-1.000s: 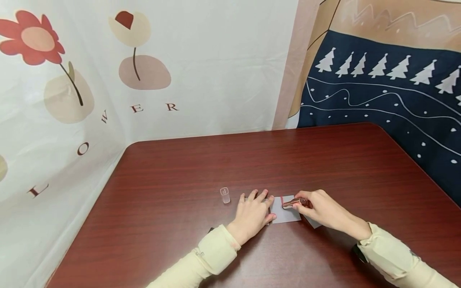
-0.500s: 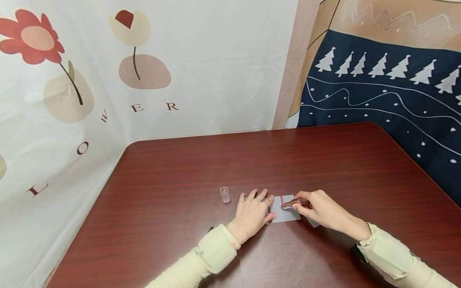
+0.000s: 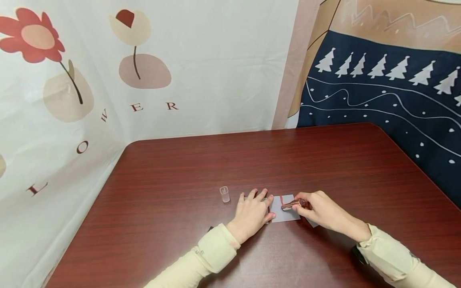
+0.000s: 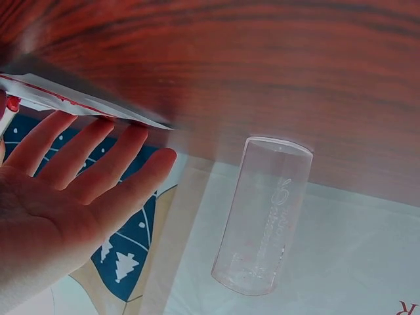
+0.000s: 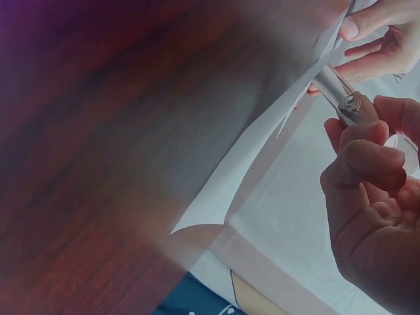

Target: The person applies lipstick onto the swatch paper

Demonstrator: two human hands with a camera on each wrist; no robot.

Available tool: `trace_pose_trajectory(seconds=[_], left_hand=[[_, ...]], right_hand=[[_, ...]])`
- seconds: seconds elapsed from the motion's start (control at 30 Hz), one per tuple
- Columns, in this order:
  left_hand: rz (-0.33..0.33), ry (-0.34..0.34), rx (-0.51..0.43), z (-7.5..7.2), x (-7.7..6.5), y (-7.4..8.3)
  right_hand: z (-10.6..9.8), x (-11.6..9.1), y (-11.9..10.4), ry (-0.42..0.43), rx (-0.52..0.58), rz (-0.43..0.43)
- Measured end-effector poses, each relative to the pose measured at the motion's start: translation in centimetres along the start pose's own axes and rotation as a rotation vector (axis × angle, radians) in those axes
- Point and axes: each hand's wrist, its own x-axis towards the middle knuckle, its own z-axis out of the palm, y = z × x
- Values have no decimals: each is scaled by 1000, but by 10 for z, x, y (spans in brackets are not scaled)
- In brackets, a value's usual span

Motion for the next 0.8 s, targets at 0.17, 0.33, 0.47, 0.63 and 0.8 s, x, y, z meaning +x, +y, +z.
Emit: trace_pose_trajectory(seconds=[0.17,0.33,0.47,0.63,0.8], left_hand=[[3,0,2,0,0,0],[2,2,-7,0,0,-1],[3,4,-8,0,0,-1],[6,10,2,0,-1,-1],[7,12,0,1,0,-1]], right_hand=[[0,0,0,-5,-7,3],[0,-1,0,-17,-8,12],[0,-1,0,-21,-6,13],[0,-2,-1,-24,-11,14],[-1,-2,-2,-19,-15,14]])
